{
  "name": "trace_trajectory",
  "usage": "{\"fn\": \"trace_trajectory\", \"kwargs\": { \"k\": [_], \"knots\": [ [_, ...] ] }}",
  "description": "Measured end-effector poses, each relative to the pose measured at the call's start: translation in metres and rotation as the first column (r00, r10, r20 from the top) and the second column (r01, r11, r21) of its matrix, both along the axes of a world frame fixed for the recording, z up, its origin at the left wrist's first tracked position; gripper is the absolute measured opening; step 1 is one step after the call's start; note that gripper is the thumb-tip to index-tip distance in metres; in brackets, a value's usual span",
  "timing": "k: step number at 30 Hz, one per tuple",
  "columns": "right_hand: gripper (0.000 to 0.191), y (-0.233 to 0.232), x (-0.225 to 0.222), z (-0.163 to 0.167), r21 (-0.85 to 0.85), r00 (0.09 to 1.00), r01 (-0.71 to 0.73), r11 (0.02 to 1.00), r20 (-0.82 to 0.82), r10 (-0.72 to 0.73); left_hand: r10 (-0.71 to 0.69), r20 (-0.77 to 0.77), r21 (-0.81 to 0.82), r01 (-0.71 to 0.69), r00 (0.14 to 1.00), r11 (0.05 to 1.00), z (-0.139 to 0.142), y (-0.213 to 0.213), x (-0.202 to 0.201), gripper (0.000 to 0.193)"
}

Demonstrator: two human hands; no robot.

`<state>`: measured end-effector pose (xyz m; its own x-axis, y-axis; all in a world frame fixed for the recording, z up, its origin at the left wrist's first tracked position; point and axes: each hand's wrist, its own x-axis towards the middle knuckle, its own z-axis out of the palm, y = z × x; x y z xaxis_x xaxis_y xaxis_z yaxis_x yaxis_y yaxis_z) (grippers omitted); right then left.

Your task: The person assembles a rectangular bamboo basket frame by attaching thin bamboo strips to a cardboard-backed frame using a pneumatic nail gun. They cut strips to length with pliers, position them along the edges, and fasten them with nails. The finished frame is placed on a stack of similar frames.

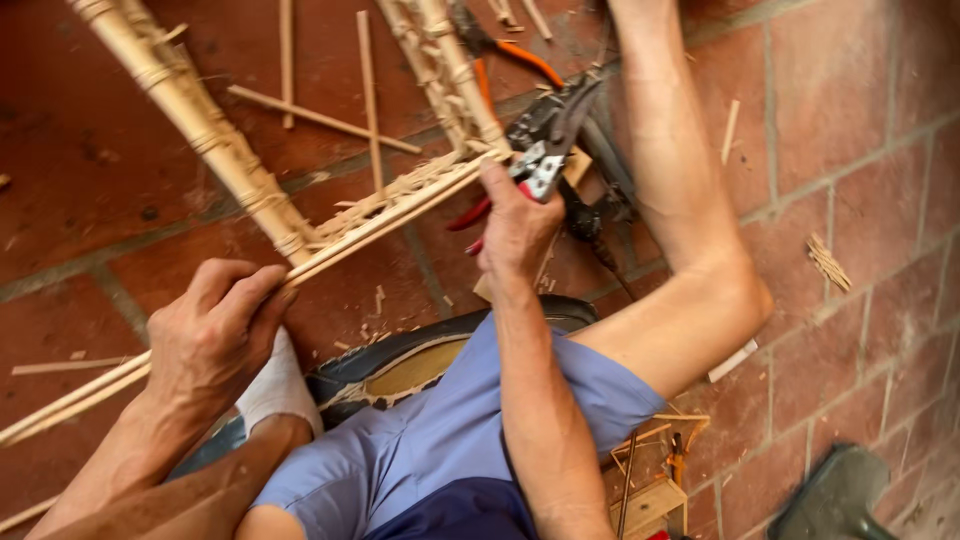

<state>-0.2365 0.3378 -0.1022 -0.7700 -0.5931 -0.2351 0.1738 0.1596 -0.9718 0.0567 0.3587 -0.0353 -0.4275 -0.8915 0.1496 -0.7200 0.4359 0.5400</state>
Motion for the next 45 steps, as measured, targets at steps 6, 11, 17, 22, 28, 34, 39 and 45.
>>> {"fn": "trace_trajectory", "kwargs": {
  "k": [6, 11, 17, 22, 28, 34, 39, 45],
  "knots": [
    [0.025, -0.001, 0.0, -0.011, -0.047, 0.999, -0.041, 0.998, -0.024, 0.039, -0.051, 0.096, -0.051, 0.056, 0.994, 0.997, -0.015, -0.007, 0.01, 0.018],
    [0.026, 0.003, 0.001, -0.008, -0.09, 0.995, -0.1, 0.991, -0.012, 0.099, -0.054, 0.061, -0.083, 0.059, 0.997, 0.995, -0.025, -0.004, 0.006, 0.015],
    [0.026, 0.002, 0.003, -0.003, -0.01, 0.994, -0.09, 0.996, -0.06, 0.09, -0.021, 0.054, -0.129, 0.028, 0.998, 0.991, -0.025, -0.004, 0.004, 0.017],
    [0.029, 0.001, -0.003, -0.015, -0.02, 0.995, -0.082, 0.996, -0.067, 0.08, -0.004, 0.076, -0.099, 0.012, 0.997, 0.995, -0.025, -0.002, 0.002, 0.017],
    [0.029, 0.028, 0.009, 0.004, 0.086, 0.944, -0.263, 0.961, -0.183, 0.275, 0.026, -0.072, -0.116, -0.035, 0.997, 0.993, -0.016, -0.012, 0.003, 0.016],
    [0.045, 0.093, 0.062, 0.043, 0.298, 0.601, -0.75, 0.59, -0.065, 0.797, 0.005, -0.173, -0.192, -0.039, 0.985, 0.981, 0.0, -0.031, 0.007, 0.019],
    [0.068, 0.093, 0.09, 0.047, 0.493, 0.427, -0.768, 0.409, -0.082, 0.901, -0.008, -0.071, -0.186, -0.005, 0.997, 0.982, 0.008, -0.027, -0.005, 0.018],
    [0.065, 0.087, 0.093, 0.054, 0.413, 0.32, -0.815, 0.407, -0.264, 0.91, 0.0, -0.062, -0.19, -0.012, 0.998, 0.982, 0.011, -0.027, -0.003, 0.016]
  ]
}}
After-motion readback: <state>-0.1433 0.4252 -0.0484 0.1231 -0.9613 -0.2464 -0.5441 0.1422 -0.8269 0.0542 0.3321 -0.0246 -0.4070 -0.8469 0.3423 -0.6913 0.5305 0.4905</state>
